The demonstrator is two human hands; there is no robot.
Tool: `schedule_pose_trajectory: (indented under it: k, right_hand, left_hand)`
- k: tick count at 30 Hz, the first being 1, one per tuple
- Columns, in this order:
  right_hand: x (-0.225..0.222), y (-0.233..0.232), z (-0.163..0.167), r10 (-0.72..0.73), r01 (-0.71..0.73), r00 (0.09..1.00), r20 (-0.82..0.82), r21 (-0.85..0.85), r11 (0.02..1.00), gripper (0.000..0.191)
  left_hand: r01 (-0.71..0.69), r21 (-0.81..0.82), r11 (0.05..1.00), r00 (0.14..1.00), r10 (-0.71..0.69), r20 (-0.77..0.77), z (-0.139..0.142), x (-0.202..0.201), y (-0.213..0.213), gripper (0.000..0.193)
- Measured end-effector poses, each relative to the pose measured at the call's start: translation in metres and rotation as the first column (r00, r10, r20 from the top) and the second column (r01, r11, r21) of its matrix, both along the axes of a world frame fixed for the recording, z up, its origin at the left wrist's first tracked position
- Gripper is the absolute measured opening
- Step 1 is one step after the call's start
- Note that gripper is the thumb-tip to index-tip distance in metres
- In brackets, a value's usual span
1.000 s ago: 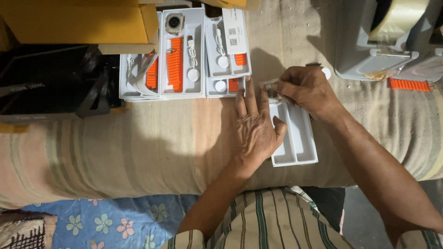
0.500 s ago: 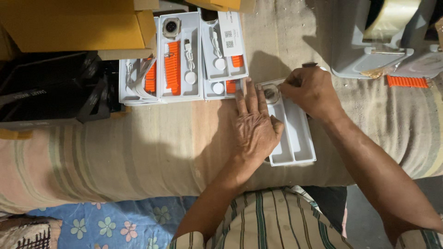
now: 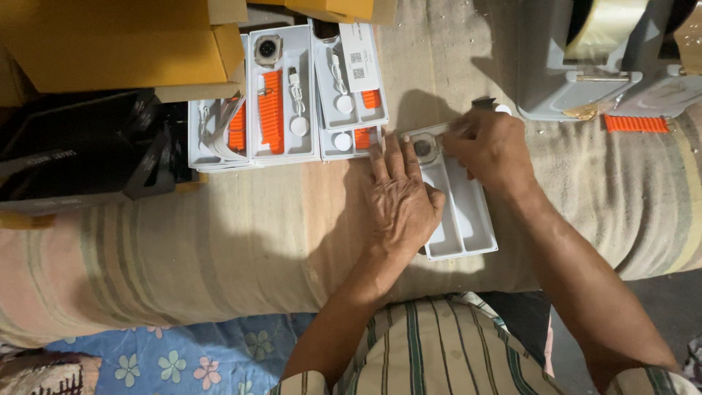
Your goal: The person opens a smartwatch retail box, arranges the watch, charger cable, strap and manual into the white inner tray, closes the box, and seals it using a tape dispenser. They then handle the next boxed unit, repeating the packing steps on the cushioned work surface.
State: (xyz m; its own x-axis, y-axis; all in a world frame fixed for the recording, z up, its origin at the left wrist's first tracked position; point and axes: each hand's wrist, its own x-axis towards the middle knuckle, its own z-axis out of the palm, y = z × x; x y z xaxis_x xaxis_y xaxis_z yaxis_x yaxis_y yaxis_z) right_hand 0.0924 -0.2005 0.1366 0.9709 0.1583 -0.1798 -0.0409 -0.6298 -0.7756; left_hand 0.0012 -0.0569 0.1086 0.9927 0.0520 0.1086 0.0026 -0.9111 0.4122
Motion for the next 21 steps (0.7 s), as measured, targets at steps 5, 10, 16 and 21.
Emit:
schedule_pose_trajectory:
  k: [5,10,16,21]
  right_hand:
    - [-0.014,-0.005,0.004,-0.047,0.022,0.956,0.291,0.090,0.996,0.034]
    - [-0.036,0.009,-0.005,0.440,-0.154,0.723,0.532,-0.497,0.854,0.041]
    - [-0.036,0.016,-0.012,0.539,-0.261,0.695,0.477,-0.531,0.806,0.084]
    - [-0.038,0.011,-0.019,0.518,-0.254,0.729,0.449,-0.525,0.812,0.085]
  left_hand:
    - [-0.034,0.059,0.998,0.999,0.034,-0.002,0.000,0.000,-0.002,0.093]
    - [-0.031,-0.009,0.999,0.999,0.032,0.043,-0.006,-0.001,-0.003,0.082]
    - [-0.038,0.011,0.999,0.994,0.037,0.106,-0.013,-0.001,-0.004,0.080]
    - [-0.028,-0.030,0.999,0.994,0.031,0.100,-0.016,-0.002,-0.004,0.079]
